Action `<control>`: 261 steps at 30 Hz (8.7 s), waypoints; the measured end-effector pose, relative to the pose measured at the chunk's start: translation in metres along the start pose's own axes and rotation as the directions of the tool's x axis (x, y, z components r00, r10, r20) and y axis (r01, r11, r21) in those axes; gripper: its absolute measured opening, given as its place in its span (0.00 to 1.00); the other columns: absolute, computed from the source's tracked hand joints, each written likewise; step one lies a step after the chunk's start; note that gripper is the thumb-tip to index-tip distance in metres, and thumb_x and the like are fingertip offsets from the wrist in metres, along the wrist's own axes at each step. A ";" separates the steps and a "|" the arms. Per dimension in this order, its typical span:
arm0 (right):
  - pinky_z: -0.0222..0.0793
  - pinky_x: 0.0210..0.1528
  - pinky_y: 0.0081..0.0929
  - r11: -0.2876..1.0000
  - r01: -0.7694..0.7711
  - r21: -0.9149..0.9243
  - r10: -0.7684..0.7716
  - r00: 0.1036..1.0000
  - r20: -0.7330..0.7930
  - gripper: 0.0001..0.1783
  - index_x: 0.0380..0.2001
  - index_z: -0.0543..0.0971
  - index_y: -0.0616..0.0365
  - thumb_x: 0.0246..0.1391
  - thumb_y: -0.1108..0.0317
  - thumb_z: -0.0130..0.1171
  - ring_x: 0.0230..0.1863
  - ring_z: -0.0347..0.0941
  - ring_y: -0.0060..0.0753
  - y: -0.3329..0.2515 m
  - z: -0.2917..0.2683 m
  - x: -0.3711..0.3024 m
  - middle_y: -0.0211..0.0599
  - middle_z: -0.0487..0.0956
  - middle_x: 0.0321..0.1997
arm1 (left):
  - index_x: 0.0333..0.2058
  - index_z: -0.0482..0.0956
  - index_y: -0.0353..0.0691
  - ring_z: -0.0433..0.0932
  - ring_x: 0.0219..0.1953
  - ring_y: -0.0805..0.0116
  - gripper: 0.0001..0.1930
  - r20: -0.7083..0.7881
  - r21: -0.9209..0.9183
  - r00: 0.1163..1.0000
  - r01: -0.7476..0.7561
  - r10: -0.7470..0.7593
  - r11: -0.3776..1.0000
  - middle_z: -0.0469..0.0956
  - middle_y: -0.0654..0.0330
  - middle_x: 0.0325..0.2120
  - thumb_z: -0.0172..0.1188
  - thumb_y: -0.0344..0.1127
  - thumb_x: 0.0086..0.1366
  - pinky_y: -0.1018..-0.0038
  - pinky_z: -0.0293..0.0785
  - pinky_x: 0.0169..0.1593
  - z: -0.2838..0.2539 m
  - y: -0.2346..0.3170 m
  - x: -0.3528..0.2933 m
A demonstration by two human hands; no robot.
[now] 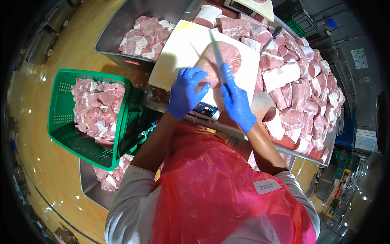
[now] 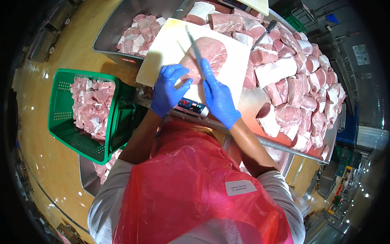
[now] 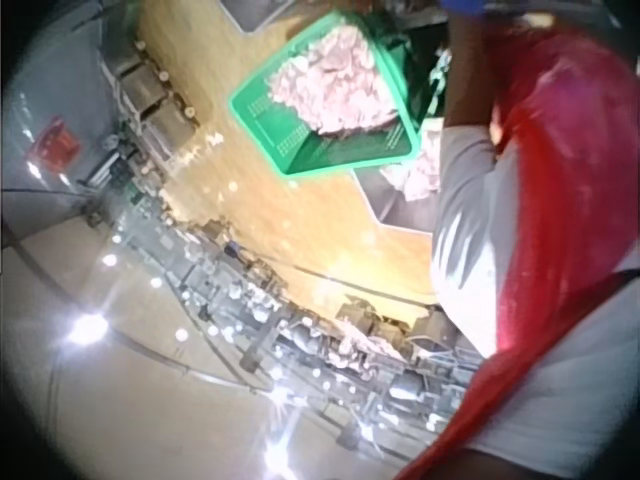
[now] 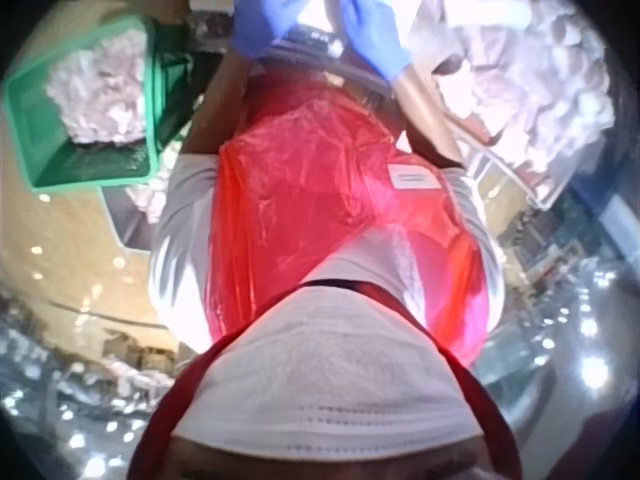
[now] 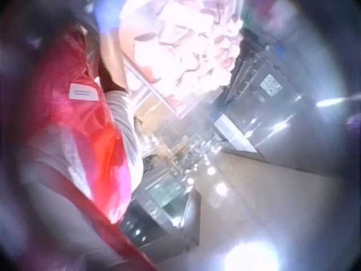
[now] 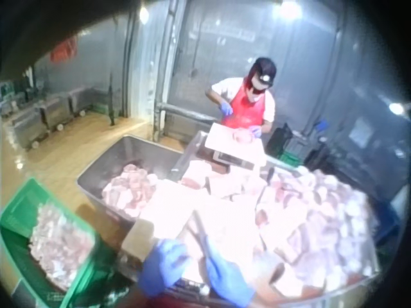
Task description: The person cuts large pieces of raw meat into smaller portions using a knife on a cutting board. The trimmed pieces are placed into a green basket while the main cuts remain on the board or tray.
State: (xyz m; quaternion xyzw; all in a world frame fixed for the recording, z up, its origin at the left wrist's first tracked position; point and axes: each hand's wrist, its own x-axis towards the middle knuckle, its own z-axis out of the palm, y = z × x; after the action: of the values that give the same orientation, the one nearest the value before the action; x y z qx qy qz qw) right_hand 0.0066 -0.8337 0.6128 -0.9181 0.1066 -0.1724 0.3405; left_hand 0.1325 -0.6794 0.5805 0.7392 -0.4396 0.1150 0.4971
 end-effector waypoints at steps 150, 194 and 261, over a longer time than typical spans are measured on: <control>0.67 0.24 0.20 0.758 -0.223 0.613 0.408 0.895 -0.179 0.41 0.77 0.40 0.38 0.70 0.74 0.45 0.20 0.65 0.20 0.013 -0.070 0.010 0.31 0.73 0.27 | 0.45 0.82 0.37 0.79 0.30 0.79 0.11 0.107 -0.308 0.934 0.357 -0.340 0.882 0.82 0.57 0.33 0.64 0.34 0.66 0.77 0.77 0.34 -0.151 -0.003 0.115; 0.75 0.32 0.28 0.842 -0.014 0.539 0.135 0.973 -0.185 0.41 0.77 0.45 0.43 0.67 0.76 0.50 0.29 0.72 0.27 0.016 -0.063 0.039 0.36 0.74 0.42 | 0.32 0.83 0.39 0.82 0.31 0.48 0.09 -0.382 0.057 0.871 0.355 -0.308 0.933 0.82 0.50 0.27 0.56 0.37 0.61 0.60 0.79 0.38 -0.073 -0.046 -0.013; 0.63 0.20 0.19 0.679 -0.476 0.559 0.468 0.867 0.171 0.11 0.40 0.71 0.58 0.71 0.61 0.51 0.17 0.67 0.21 0.098 -0.104 -0.013 0.32 0.74 0.23 | 0.62 0.72 0.39 0.79 0.53 0.48 0.28 -0.402 0.595 0.870 0.486 -0.287 0.641 0.78 0.44 0.54 0.65 0.37 0.64 0.62 0.74 0.57 -0.241 -0.040 -0.040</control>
State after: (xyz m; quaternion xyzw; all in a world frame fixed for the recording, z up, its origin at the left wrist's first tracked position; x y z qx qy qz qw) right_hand -0.0538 -0.9633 0.6185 -0.7103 0.2791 -0.0967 0.6390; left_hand 0.2037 -0.4514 0.6461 0.9224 -0.1244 0.2570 0.2602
